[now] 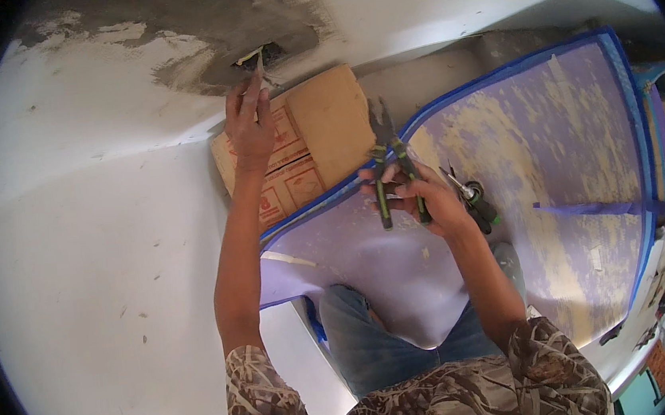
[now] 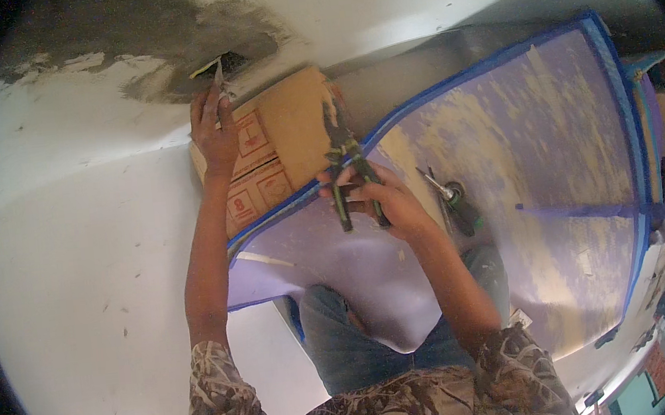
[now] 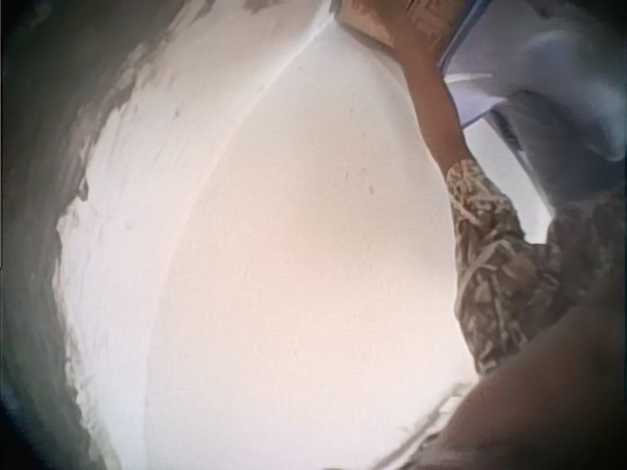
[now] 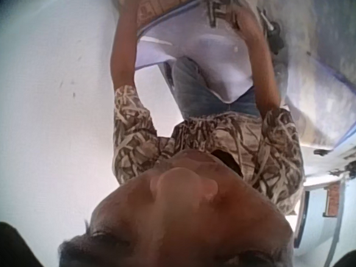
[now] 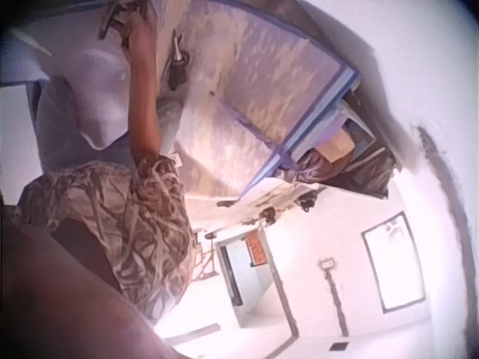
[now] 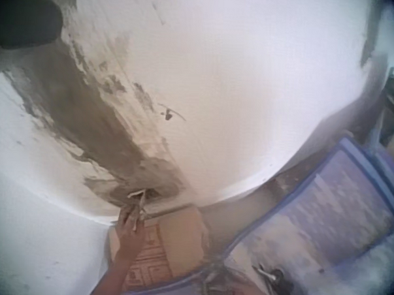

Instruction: The person prepares electrical wires in a wall opening using pliers and a screwdriver, applies plaster around the opening, and handles an electrical socket plate while sitting on the floor.

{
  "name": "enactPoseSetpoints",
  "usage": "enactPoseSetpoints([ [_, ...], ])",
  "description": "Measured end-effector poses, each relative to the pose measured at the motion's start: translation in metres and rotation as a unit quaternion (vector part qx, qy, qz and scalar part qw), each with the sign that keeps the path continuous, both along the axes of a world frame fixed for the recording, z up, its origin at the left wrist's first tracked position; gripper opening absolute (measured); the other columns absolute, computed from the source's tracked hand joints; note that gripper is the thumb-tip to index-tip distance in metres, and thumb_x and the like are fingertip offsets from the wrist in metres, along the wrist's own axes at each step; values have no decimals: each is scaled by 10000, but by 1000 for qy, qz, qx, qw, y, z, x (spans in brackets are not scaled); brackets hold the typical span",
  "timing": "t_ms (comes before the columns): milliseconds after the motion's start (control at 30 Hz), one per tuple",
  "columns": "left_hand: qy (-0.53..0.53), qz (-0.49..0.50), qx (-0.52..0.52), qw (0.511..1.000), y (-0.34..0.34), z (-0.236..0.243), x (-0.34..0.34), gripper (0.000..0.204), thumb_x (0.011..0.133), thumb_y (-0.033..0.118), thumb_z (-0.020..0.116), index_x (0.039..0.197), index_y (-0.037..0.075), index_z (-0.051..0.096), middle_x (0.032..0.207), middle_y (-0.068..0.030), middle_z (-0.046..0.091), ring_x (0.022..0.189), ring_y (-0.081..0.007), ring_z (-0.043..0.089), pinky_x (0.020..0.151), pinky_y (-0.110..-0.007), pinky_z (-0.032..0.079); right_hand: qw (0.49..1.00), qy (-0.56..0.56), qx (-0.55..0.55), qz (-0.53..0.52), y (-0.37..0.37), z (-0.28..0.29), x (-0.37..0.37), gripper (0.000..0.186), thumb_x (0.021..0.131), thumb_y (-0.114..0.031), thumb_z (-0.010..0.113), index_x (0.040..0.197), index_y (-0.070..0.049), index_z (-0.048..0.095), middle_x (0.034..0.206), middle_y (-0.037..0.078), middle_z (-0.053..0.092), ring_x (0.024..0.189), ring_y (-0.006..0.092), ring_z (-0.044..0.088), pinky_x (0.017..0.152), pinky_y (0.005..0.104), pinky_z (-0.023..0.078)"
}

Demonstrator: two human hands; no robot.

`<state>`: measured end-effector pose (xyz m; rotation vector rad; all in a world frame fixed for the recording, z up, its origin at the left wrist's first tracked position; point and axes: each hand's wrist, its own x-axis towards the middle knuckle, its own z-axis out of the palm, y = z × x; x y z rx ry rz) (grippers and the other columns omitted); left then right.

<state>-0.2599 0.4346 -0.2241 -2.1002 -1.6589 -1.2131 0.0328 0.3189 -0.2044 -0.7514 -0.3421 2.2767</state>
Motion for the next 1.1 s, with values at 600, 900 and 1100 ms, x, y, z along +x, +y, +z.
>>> enactPoseSetpoints([
  [600, -5, -84, -104, 991, 37, 6, 27, 109, 974, 161, 584, 1068, 116, 617, 948, -85, 684, 783, -282, 665, 662, -374, 530, 698, -537, 444, -166, 48, -36, -84, 362, 864, -49, 527, 1219, 13, 554, 1223, 209, 559, 1135, 404, 531, 994, 453, 406],
  [900, -118, -83, -126, 982, 28, 6, 35, 101, 986, 119, 546, 1061, 77, 598, 904, -87, 665, 778, -277, 653, 673, -380, 510, 652, -545, 482, -213, 84, -46, -108, 515, 784, -48, 580, 1287, 23, 501, 1464, 216, 405, 1357, 434, 354, 1134, 525, 261],
  [1100, -115, -85, -74, 987, 29, 5, 41, 80, 959, 72, 564, 1026, 46, 600, 895, -124, 661, 781, -301, 652, 675, -395, 511, 643, -532, 506, -218, 99, -51, -113, 505, 782, -47, 580, 1276, 15, 498, 1470, 211, 397, 1347, 436, 363, 1111, 529, 275],
])
